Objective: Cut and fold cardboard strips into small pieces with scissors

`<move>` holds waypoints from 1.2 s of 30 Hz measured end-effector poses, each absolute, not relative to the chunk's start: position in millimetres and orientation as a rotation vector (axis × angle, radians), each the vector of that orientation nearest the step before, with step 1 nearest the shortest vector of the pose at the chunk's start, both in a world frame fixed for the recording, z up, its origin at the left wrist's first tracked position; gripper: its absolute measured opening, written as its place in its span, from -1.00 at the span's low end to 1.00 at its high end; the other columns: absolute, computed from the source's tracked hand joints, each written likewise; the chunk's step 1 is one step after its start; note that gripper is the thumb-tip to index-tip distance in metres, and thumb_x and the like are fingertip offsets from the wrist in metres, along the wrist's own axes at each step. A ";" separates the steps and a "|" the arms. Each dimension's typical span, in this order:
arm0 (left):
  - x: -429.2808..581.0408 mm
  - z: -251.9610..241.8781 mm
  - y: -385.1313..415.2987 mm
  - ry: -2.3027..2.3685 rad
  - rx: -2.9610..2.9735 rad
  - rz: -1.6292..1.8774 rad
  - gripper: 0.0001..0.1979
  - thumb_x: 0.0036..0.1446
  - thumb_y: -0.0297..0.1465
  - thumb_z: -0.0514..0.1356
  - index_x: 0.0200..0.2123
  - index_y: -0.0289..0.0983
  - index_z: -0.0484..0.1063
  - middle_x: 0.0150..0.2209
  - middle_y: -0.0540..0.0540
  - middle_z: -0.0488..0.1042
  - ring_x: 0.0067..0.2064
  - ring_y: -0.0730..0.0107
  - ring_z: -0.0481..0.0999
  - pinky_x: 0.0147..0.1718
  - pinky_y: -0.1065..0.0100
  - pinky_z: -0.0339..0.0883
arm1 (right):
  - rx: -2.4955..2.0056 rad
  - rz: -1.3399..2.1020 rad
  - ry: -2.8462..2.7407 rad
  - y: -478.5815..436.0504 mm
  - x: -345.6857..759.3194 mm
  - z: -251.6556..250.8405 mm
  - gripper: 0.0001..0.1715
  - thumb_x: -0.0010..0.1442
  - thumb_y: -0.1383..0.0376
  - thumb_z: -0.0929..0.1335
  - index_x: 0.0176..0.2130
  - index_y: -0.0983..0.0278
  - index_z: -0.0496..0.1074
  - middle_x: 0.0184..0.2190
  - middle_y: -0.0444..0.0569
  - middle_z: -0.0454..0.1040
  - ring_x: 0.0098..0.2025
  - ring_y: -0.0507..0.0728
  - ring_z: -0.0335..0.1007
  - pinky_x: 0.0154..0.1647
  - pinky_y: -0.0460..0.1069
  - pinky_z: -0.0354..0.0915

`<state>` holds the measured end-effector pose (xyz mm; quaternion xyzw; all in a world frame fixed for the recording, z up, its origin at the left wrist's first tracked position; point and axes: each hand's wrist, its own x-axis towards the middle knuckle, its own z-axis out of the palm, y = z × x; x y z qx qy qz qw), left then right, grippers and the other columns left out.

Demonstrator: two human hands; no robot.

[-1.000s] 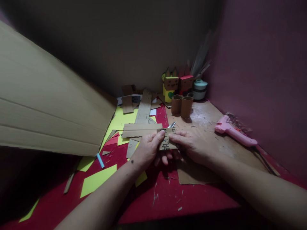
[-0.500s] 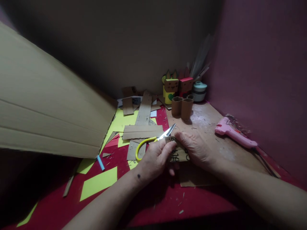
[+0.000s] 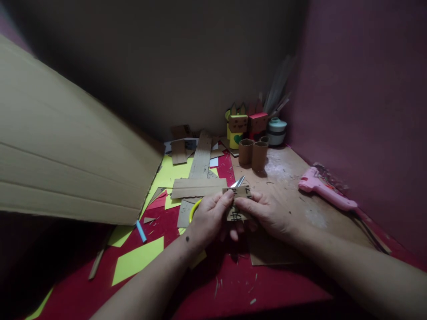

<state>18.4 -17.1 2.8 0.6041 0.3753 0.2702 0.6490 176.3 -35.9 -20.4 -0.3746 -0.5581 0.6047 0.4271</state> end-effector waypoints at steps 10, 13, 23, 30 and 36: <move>11.5 -2.3 -8.5 0.729 1.301 0.476 -0.79 0.13 -0.26 0.17 -0.38 -0.32 0.37 -0.62 -0.03 0.50 -0.72 0.56 0.39 -0.82 0.63 0.10 | -1.042 1.362 -1.342 -37.8 176.7 -11.9 -0.54 0.14 0.04 0.33 -0.60 0.28 0.29 -0.77 -0.23 0.19 -0.73 -0.07 0.03 -0.71 -0.12 -0.05; 11.5 -3.6 -8.0 0.726 1.281 0.510 -0.77 0.13 -0.25 0.17 -0.41 -0.32 0.35 -0.64 -0.03 0.49 -0.73 0.57 0.38 -0.83 0.64 0.07 | -1.052 1.431 -1.358 -35.5 179.1 -14.7 -0.45 0.14 -0.03 0.31 -0.67 0.26 0.25 -0.81 -0.21 0.16 -0.75 -0.06 0.03 -0.71 -0.10 -0.07; 14.7 -2.4 -14.0 0.809 1.289 0.496 -0.77 0.16 -0.23 0.12 -0.37 -0.29 0.28 -0.66 -0.02 0.48 -0.75 0.55 0.35 -0.81 0.62 0.03 | -1.036 1.387 -1.332 -36.8 181.1 -7.8 -0.39 0.22 -0.09 0.19 -0.59 0.29 0.36 -0.69 -0.12 0.33 -0.65 0.00 0.20 -0.60 -0.08 0.12; 16.9 -2.4 -12.7 0.800 1.386 0.547 -0.75 0.06 -0.24 0.22 -0.47 -0.31 0.34 -0.65 0.01 0.43 -0.71 0.61 0.29 -0.75 0.57 0.06 | -1.101 1.236 -1.348 -38.2 181.1 -13.2 -0.46 0.19 -0.05 0.24 -0.54 0.30 0.40 -0.61 -0.09 0.40 -0.56 0.04 0.27 -0.53 -0.06 0.17; 16.2 -4.5 -10.4 0.833 1.231 0.601 -0.74 -0.03 -0.30 0.30 -0.59 -0.33 0.35 -0.73 0.13 0.19 -0.70 0.69 0.08 -0.71 0.55 -0.10 | -1.089 1.362 -1.290 -37.2 180.9 -11.3 -0.46 0.19 -0.05 0.24 -0.54 0.30 0.40 -0.63 -0.09 0.36 -0.61 0.02 0.19 -0.59 -0.06 0.12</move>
